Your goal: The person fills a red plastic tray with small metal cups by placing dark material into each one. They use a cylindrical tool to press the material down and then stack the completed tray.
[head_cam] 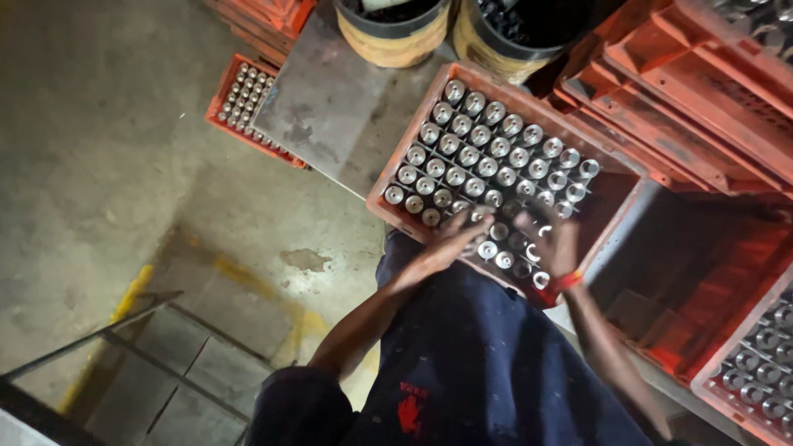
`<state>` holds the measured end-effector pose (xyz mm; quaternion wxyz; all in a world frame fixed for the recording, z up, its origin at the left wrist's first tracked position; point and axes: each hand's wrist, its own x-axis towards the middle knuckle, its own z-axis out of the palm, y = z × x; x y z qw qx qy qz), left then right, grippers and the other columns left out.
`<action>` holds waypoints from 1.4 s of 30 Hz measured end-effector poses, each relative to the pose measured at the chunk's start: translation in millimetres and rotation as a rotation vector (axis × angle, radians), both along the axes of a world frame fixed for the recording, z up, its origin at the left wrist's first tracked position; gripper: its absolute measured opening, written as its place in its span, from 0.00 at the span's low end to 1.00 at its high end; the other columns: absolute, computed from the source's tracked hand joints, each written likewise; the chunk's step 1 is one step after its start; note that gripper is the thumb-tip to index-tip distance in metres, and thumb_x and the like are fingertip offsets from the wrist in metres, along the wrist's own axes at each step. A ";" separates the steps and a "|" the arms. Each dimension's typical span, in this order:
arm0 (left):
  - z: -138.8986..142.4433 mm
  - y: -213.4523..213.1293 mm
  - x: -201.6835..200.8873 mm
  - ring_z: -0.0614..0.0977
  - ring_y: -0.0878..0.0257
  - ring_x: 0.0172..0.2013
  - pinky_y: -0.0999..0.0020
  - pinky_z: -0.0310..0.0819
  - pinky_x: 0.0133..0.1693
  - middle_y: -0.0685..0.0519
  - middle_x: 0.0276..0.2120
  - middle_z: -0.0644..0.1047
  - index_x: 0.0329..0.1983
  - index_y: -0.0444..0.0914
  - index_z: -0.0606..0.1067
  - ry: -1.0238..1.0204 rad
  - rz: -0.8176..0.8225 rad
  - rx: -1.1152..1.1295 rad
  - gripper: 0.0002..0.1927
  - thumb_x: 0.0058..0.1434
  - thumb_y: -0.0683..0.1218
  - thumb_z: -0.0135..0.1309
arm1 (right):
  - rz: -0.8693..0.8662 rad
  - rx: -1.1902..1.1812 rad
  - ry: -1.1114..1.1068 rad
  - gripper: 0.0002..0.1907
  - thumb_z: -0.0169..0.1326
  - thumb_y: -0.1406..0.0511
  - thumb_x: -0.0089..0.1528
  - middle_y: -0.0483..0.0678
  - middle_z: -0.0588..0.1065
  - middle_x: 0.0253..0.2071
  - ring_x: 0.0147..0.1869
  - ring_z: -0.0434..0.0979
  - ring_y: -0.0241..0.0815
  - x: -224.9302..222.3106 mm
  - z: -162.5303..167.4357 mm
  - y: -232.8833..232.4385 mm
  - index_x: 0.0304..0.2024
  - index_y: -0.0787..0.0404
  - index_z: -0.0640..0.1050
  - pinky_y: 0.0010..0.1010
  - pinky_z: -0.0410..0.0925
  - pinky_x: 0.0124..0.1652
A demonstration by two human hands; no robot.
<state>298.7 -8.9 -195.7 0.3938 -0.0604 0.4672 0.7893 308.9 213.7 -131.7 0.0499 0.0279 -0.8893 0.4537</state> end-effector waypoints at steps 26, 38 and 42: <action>21.4 -16.7 21.0 0.67 0.75 0.22 0.79 0.56 0.19 0.62 0.28 0.71 0.69 0.42 0.65 0.022 0.016 -0.052 0.27 0.68 0.49 0.54 | -0.146 -0.086 -0.077 0.20 0.66 0.67 0.60 0.53 0.81 0.48 0.49 0.80 0.41 43.0 -4.6 -21.0 0.54 0.64 0.80 0.32 0.70 0.50; 25.9 -22.9 17.5 0.61 0.76 0.15 0.78 0.48 0.16 0.61 0.22 0.69 0.46 0.43 0.73 -0.226 0.169 -0.189 0.12 0.67 0.54 0.56 | -0.178 0.218 0.012 0.16 0.55 0.75 0.62 0.58 0.79 0.47 0.47 0.82 0.53 48.3 -12.2 7.0 0.52 0.62 0.81 0.38 0.73 0.46; 20.5 -29.4 17.8 0.62 0.75 0.16 0.78 0.49 0.16 0.60 0.22 0.70 0.45 0.41 0.75 -0.199 0.181 -0.173 0.12 0.67 0.53 0.55 | 0.001 0.517 0.019 0.08 0.58 0.71 0.60 0.53 0.77 0.38 0.45 0.79 0.57 36.0 -27.6 2.4 0.42 0.59 0.81 0.44 0.72 0.44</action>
